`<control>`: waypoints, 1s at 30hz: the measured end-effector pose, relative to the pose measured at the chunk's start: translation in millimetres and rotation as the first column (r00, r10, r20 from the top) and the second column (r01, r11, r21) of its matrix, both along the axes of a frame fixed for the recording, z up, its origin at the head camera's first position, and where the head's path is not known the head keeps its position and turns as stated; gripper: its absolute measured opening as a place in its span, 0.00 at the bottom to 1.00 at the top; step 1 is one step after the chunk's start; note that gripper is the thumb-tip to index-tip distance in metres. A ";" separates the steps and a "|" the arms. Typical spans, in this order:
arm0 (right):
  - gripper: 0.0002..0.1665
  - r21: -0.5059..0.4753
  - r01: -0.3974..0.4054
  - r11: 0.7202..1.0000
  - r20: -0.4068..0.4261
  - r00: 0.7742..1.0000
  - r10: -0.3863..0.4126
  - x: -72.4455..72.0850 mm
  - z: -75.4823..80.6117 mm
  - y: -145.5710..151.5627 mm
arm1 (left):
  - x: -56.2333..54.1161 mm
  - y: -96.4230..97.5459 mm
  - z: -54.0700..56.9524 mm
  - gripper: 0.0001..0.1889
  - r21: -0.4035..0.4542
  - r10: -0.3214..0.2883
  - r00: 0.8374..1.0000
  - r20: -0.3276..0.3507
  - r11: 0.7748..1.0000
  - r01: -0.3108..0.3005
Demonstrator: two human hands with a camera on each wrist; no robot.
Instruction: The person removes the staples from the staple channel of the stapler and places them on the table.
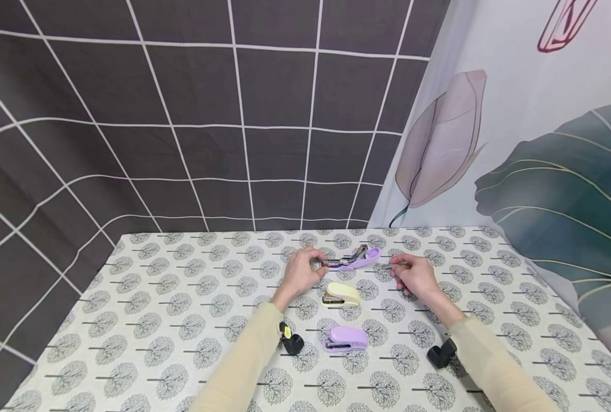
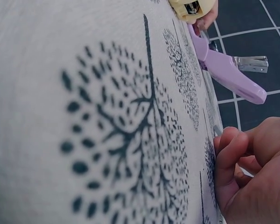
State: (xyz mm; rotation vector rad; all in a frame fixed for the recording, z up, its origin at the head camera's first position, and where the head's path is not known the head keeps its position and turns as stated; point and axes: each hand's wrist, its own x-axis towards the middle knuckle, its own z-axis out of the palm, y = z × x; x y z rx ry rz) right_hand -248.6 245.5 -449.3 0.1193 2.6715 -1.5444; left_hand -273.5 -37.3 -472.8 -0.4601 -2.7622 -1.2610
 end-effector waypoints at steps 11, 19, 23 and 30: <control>0.15 0.028 0.021 0.999 0.007 1.000 -0.021 -0.5 3.0 -0.3 | 0.5 -0.1 1.1 0.12 0.015 0.003 1.000 0.018 1.000 -0.003; 0.16 0.037 0.020 0.999 -0.014 1.000 -0.019 -0.1 2.3 0.0 | 0.1 -0.4 0.5 0.12 0.019 0.001 1.000 0.015 1.000 -0.001; 0.16 0.037 0.014 0.999 -0.012 1.000 -0.014 0.5 2.0 -0.4 | 0.3 -0.4 0.6 0.12 0.016 0.001 1.000 0.012 1.000 -0.002; 0.16 0.041 0.018 0.999 -0.008 1.000 -0.017 0.6 2.2 -0.4 | 0.5 -0.2 0.6 0.12 0.015 0.008 1.000 0.025 1.000 -0.008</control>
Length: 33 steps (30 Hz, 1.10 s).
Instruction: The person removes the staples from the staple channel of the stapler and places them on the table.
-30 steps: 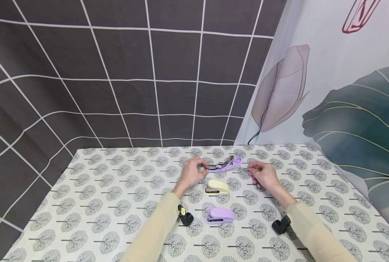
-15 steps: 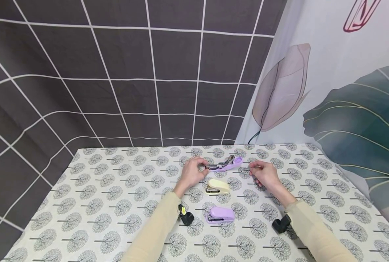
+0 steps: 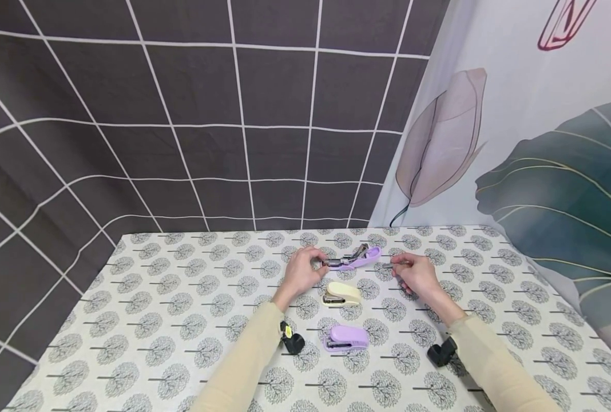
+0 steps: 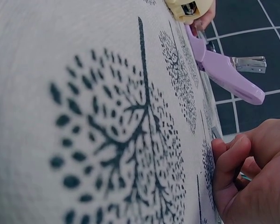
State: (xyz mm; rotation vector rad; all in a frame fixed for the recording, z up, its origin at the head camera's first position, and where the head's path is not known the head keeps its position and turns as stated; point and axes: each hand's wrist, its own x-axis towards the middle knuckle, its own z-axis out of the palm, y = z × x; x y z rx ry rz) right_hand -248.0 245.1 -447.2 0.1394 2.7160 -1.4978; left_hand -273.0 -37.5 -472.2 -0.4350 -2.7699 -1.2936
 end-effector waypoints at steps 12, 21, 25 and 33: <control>0.16 -0.011 0.020 1.000 0.028 0.999 -0.020 0.7 1.8 1.3 | -0.2 2.3 1.5 0.12 -0.007 -0.002 1.000 -0.009 1.000 0.002; 0.16 -0.024 0.014 1.000 0.034 0.999 -0.014 2.2 3.4 3.3 | -2.1 4.2 -0.2 0.11 0.009 -0.010 1.000 -0.024 1.000 0.010; 0.18 -0.034 0.008 0.999 0.015 1.000 -0.007 4.2 1.4 5.7 | -3.0 4.5 -1.7 0.12 0.015 -0.015 1.000 -0.021 1.000 0.015; 0.22 -0.209 -0.018 0.978 0.002 1.000 0.019 17.3 -4.7 12.4 | -2.6 -1.6 -5.1 0.13 0.012 -0.023 0.999 -0.038 1.000 0.024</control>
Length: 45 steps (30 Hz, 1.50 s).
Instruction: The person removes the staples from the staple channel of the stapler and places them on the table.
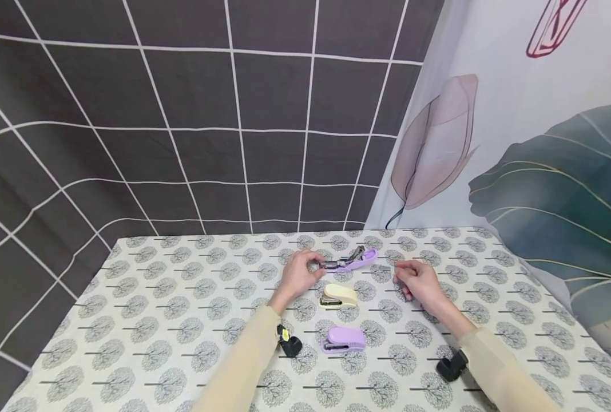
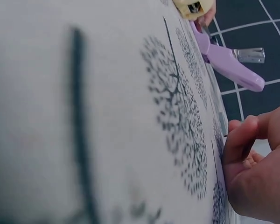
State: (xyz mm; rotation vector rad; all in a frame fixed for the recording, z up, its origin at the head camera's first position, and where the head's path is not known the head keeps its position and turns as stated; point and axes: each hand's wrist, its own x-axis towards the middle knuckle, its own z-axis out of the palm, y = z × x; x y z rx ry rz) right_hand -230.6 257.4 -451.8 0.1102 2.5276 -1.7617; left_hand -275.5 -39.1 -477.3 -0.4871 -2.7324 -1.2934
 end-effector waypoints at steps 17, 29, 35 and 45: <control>0.21 0.072 -0.213 0.974 -0.114 0.969 0.220 37.6 25.6 -42.8 | 22.7 -31.6 11.6 0.17 0.230 -0.122 0.988 0.094 0.968 0.098; 0.26 0.514 -0.276 0.812 -0.354 0.795 0.493 42.9 31.4 -97.2 | 71.6 -21.9 11.9 0.25 0.064 -0.217 0.976 0.011 0.974 0.216; 0.24 0.610 -0.238 0.756 -0.353 0.773 0.528 42.6 34.8 -112.9 | 73.3 -14.1 7.5 0.22 0.003 -0.174 0.982 -0.068 0.985 0.175; 0.20 0.663 -0.222 0.715 -0.298 0.797 0.525 38.5 37.7 -120.2 | 71.2 -11.0 5.2 0.11 -0.014 -0.156 0.981 -0.118 0.988 0.156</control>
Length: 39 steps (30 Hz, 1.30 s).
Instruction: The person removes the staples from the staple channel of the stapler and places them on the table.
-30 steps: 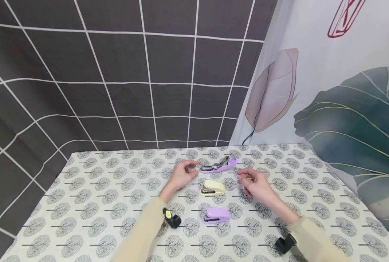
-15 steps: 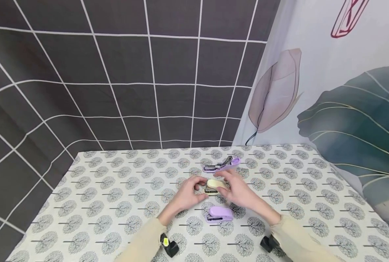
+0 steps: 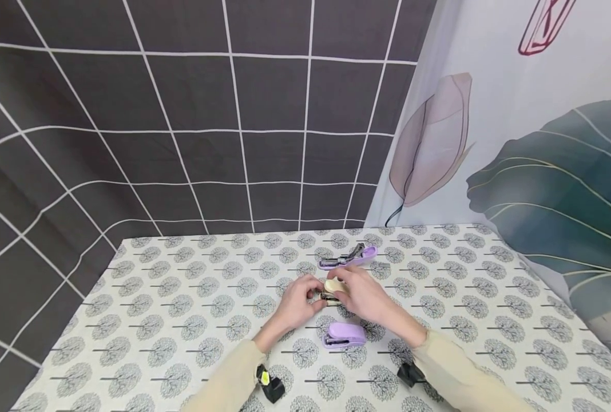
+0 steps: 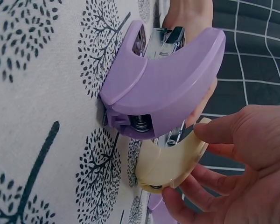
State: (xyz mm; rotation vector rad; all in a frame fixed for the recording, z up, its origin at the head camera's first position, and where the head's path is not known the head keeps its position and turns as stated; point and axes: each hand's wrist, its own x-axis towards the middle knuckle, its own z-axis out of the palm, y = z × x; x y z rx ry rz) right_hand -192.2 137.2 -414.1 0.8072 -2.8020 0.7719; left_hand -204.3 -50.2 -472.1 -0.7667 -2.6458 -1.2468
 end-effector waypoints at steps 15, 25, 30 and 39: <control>0.20 0.072 -0.030 0.997 -0.015 0.999 0.031 -1.1 6.0 -1.5 | -2.7 1.5 -5.0 0.11 0.019 0.026 0.999 -0.023 0.999 -0.026; 0.21 0.034 -0.049 0.998 -0.032 0.998 0.050 -0.5 1.1 -0.4 | -0.3 0.8 -0.6 0.12 0.005 0.028 0.999 0.022 1.000 -0.028; 0.21 0.016 -0.055 0.998 -0.033 0.998 0.055 -0.4 -0.2 1.4 | 0.2 0.7 0.1 0.12 -0.003 0.028 0.999 0.025 1.000 -0.028; 0.21 -0.136 -0.049 0.989 -0.003 0.999 0.049 0.2 0.8 17.4 | -0.4 3.1 0.2 0.12 -0.002 0.039 0.999 0.031 0.999 -0.039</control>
